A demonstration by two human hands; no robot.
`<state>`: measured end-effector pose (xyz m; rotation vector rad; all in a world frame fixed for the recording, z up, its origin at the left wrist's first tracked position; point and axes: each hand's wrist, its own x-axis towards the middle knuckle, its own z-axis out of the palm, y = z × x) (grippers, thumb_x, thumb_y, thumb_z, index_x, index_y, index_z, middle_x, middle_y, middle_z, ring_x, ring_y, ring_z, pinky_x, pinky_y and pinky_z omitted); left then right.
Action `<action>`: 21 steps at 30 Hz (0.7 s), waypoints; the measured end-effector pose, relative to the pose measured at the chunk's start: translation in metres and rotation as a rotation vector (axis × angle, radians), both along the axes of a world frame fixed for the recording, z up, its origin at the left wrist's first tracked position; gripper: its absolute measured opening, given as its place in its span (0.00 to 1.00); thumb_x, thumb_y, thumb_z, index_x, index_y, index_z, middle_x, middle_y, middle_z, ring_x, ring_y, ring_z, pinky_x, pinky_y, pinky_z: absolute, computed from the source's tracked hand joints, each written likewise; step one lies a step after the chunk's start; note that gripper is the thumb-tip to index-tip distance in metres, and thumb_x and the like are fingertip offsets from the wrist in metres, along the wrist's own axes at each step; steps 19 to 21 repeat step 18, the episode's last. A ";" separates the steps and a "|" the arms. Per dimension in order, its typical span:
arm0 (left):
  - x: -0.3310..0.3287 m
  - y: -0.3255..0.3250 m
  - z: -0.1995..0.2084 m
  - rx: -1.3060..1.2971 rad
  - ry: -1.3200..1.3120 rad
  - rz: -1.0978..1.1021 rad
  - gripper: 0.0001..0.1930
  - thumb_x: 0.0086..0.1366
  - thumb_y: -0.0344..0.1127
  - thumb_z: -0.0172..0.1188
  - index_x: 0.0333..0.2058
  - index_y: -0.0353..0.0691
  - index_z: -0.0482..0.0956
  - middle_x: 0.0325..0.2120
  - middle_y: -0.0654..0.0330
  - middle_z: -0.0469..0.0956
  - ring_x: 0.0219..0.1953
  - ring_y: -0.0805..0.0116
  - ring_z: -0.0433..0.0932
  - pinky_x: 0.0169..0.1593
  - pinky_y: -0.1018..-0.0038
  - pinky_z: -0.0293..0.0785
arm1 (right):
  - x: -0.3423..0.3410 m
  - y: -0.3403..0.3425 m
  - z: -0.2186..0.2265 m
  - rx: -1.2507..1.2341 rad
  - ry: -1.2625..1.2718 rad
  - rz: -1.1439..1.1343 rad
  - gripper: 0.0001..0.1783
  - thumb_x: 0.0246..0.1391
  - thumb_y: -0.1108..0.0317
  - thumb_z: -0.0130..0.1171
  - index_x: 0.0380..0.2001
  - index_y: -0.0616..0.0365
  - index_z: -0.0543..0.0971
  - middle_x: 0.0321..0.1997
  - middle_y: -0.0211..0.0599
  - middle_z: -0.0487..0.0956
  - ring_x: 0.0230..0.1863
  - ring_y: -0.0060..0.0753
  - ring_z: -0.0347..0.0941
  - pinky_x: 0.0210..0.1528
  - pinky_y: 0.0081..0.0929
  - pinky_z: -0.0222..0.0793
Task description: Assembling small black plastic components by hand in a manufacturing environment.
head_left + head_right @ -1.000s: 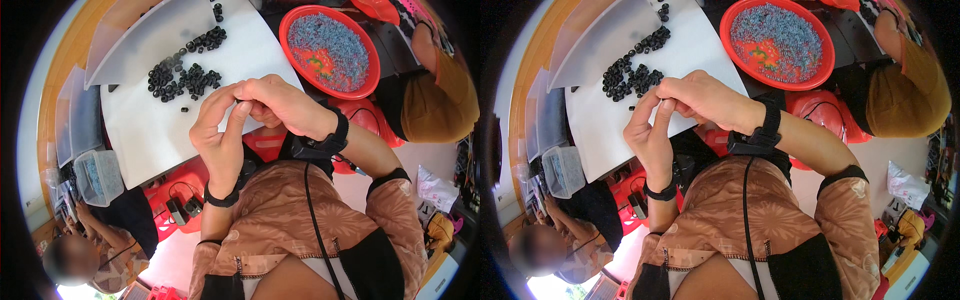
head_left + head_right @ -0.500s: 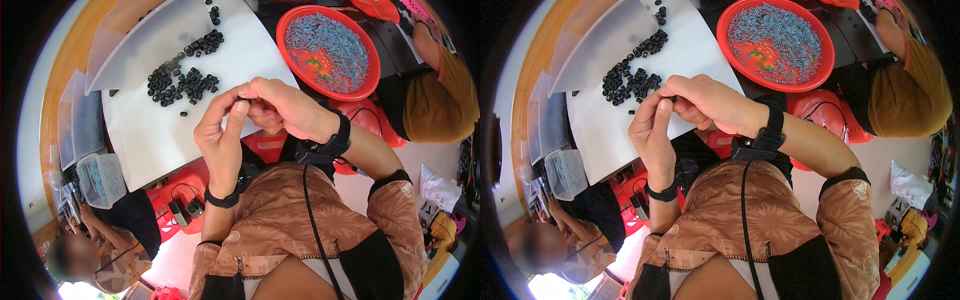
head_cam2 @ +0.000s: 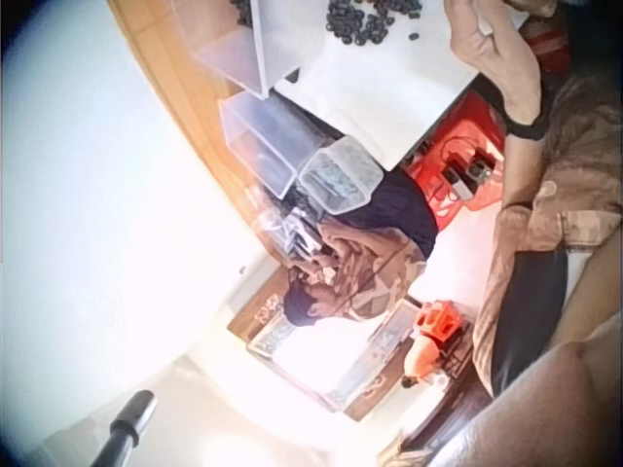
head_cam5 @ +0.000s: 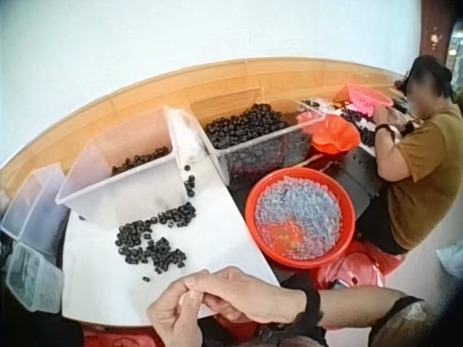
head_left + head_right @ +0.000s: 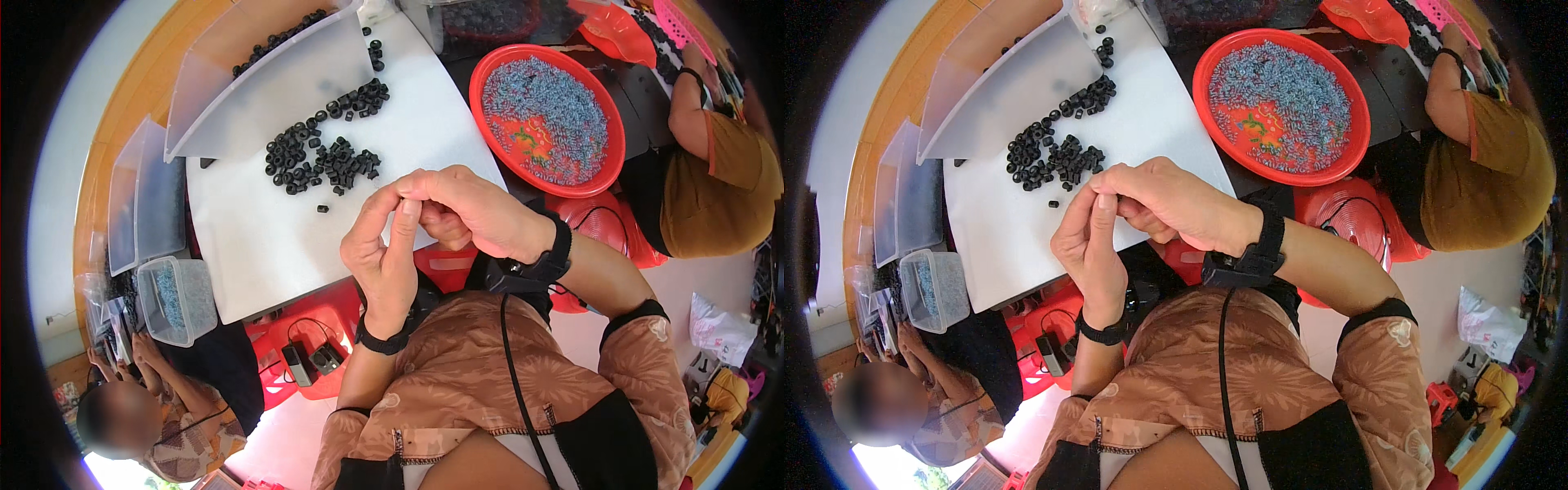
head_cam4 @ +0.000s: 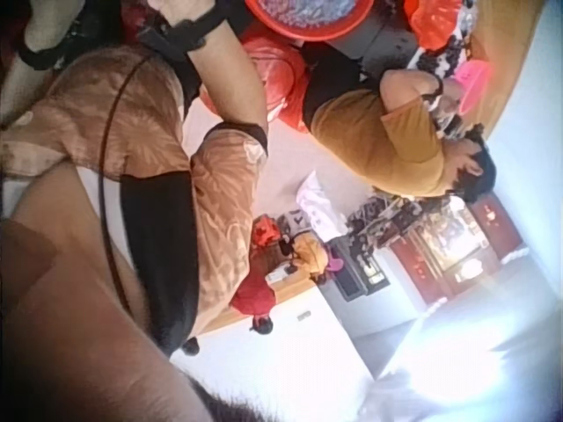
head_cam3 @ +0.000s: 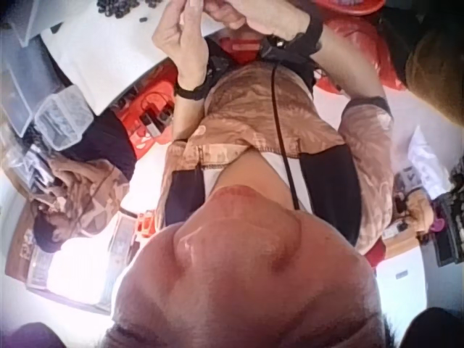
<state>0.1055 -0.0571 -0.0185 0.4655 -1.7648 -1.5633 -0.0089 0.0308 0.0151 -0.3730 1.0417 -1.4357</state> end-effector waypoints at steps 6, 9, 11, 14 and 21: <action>-0.002 -0.002 0.003 0.269 0.008 -0.128 0.12 0.65 0.28 0.56 0.46 0.29 0.77 0.37 0.61 0.78 0.39 0.77 0.74 0.48 0.79 0.68 | -0.002 0.000 -0.007 0.010 -0.114 -0.057 0.19 0.60 0.55 0.48 0.19 0.53 0.69 0.13 0.18 0.55 0.13 0.14 0.43 0.15 0.19 0.37; -0.002 -0.003 0.003 0.237 -0.009 -0.146 0.12 0.65 0.28 0.57 0.45 0.30 0.78 0.38 0.62 0.78 0.40 0.76 0.73 0.49 0.78 0.68 | 0.005 -0.003 -0.007 0.061 -0.097 -0.131 0.21 0.60 0.55 0.48 0.16 0.51 0.67 0.13 0.17 0.54 0.14 0.14 0.42 0.16 0.20 0.37; -0.003 -0.002 0.001 0.254 -0.024 -0.144 0.12 0.64 0.29 0.57 0.45 0.30 0.78 0.38 0.62 0.79 0.40 0.77 0.73 0.49 0.78 0.68 | 0.012 -0.004 -0.002 0.102 -0.146 -0.244 0.22 0.56 0.53 0.53 0.13 0.49 0.65 0.12 0.15 0.53 0.14 0.13 0.41 0.16 0.19 0.35; -0.004 -0.006 -0.002 0.249 -0.048 -0.146 0.12 0.64 0.29 0.58 0.45 0.31 0.78 0.35 0.62 0.79 0.38 0.77 0.74 0.46 0.80 0.69 | 0.008 -0.002 -0.006 0.106 -0.171 -0.187 0.21 0.56 0.52 0.52 0.14 0.48 0.66 0.13 0.15 0.53 0.15 0.13 0.41 0.17 0.19 0.35; 0.000 -0.011 -0.003 0.017 -0.181 -0.121 0.11 0.64 0.30 0.58 0.45 0.36 0.80 0.36 0.62 0.81 0.37 0.75 0.76 0.45 0.79 0.71 | 0.006 -0.001 -0.012 0.099 -0.108 -0.136 0.21 0.56 0.51 0.52 0.14 0.49 0.66 0.13 0.14 0.52 0.14 0.13 0.41 0.17 0.19 0.34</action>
